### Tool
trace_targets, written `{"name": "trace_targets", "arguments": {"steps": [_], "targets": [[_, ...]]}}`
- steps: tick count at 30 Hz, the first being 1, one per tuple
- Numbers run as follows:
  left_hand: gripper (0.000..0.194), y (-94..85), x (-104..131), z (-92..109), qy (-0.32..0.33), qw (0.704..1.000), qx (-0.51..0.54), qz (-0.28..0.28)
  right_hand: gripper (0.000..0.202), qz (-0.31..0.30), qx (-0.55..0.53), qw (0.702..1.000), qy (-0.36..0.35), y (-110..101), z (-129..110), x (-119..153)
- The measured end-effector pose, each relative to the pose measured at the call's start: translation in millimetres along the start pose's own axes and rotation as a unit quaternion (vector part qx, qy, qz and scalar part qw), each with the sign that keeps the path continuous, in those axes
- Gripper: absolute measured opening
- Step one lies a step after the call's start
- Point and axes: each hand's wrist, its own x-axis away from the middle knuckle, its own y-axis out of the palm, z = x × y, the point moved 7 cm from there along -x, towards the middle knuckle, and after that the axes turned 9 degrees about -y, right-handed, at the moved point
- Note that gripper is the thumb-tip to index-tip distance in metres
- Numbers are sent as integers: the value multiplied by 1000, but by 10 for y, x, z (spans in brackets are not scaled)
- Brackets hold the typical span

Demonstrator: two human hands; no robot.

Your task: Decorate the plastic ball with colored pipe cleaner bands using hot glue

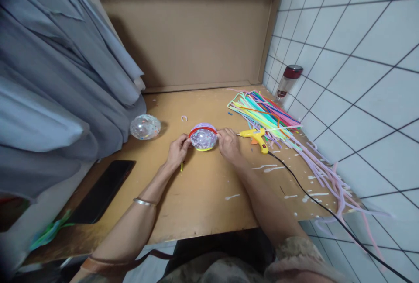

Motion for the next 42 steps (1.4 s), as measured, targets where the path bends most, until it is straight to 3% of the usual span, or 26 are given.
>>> {"name": "trace_targets", "arguments": {"steps": [16,23,37,39,42], "targets": [[22,-16,1,14,0,999,-33,16,31,-31,6,999,10,-38,-55,-27],[29,-13,0,-38,-37,999,-5,24,28,-10,-53,997,51,-27,0,-16],[24,-20,23,13,-38,999,-12,21,22,16,-115,987,111,-41,63,-9],[26,-44,31,16,-42,998,-16,38,22,24,-114,987,110,-63,65,-12],[27,-203,101,138,1,992,-8,129,24,42,-96,989,100,-129,33,-35]]}}
